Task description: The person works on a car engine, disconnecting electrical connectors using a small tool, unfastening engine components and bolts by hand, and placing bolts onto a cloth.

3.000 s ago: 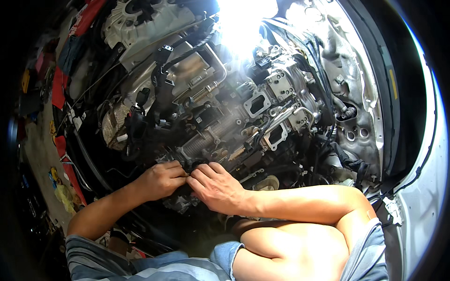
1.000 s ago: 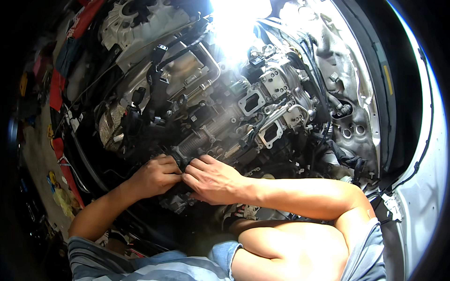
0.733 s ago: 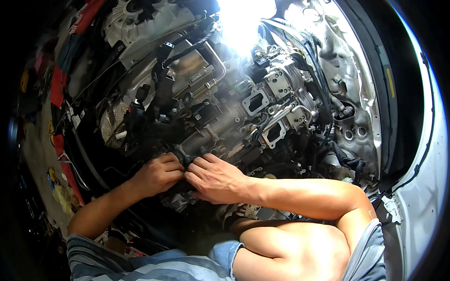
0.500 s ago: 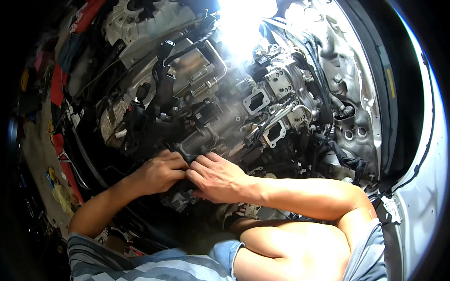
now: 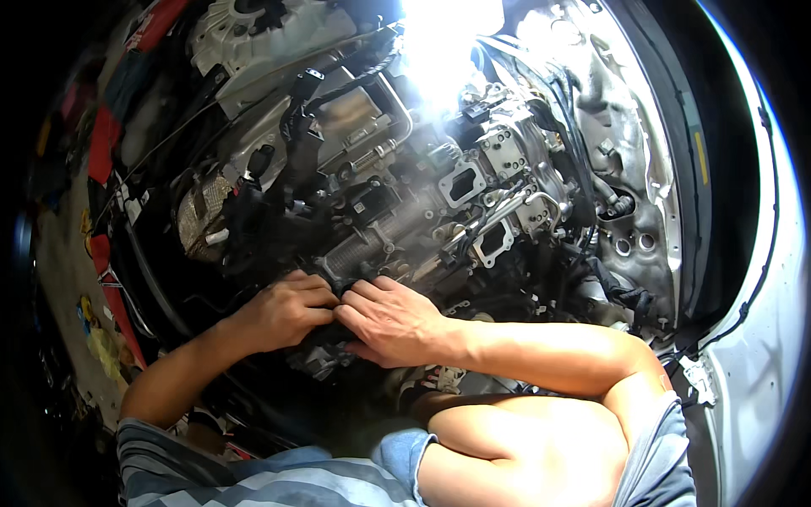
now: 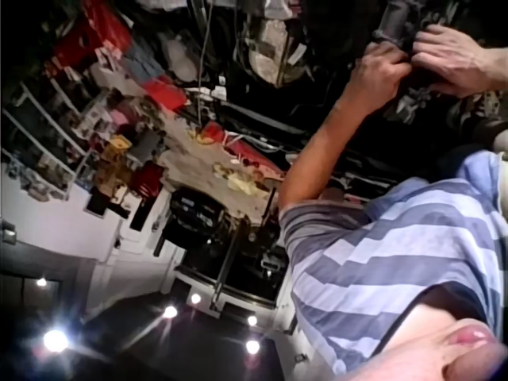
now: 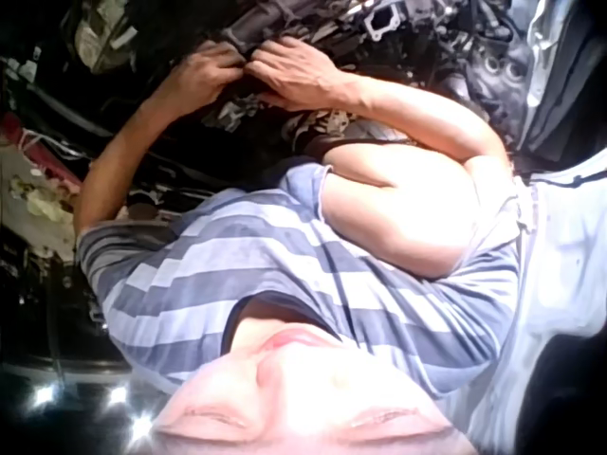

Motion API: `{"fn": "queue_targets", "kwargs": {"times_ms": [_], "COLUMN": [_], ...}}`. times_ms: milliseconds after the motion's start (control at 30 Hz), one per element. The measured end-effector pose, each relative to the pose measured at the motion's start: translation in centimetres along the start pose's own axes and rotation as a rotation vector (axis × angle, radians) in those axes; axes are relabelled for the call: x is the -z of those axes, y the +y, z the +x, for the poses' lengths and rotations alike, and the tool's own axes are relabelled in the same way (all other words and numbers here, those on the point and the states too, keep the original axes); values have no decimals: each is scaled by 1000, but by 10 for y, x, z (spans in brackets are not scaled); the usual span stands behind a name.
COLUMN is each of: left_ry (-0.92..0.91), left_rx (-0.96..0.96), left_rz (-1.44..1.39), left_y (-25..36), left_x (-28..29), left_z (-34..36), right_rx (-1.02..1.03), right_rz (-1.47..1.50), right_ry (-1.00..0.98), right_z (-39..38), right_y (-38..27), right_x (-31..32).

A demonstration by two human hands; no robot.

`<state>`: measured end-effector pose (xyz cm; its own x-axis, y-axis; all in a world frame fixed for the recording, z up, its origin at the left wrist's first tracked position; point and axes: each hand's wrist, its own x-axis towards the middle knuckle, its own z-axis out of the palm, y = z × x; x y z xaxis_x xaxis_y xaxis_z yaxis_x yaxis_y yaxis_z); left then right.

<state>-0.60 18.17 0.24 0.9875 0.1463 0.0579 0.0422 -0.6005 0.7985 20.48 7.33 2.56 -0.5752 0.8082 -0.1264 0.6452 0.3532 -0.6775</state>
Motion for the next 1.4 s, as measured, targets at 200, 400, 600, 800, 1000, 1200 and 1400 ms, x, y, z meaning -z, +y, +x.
{"fn": "queue_targets", "kwargs": {"times_ms": [200, 400, 600, 800, 1000, 1200, 1400], "left_ry": [-2, 84, 90, -115, -128, -94, -61], "left_rx": [-17, -35, 22, 33, -39, -31, -64], "left_rz": [-11, -28, -54, 19, 73, 36, 31], "left_y": [-5, -7, -2, -2, -5, -6, -6], "left_x": [-3, -10, -10, 6, 6, 4, 4], "left_z": [-2, -4, -4, 4, 5, 7, 7], "right_rx": [10, 22, 9, 15, 39, 56, 18], "right_rz": [-15, -6, -2, 3, -27, 14, -23], "right_ry": [4, 42, 74, 43, 154, 76, -24], "right_z": [1, 1, -1, -2, -1, -6, -7], "right_y": [1, -1, -1, 1, 2, 5, 2], "right_x": [0, -1, -1, -4, -7, -2, -2]}}
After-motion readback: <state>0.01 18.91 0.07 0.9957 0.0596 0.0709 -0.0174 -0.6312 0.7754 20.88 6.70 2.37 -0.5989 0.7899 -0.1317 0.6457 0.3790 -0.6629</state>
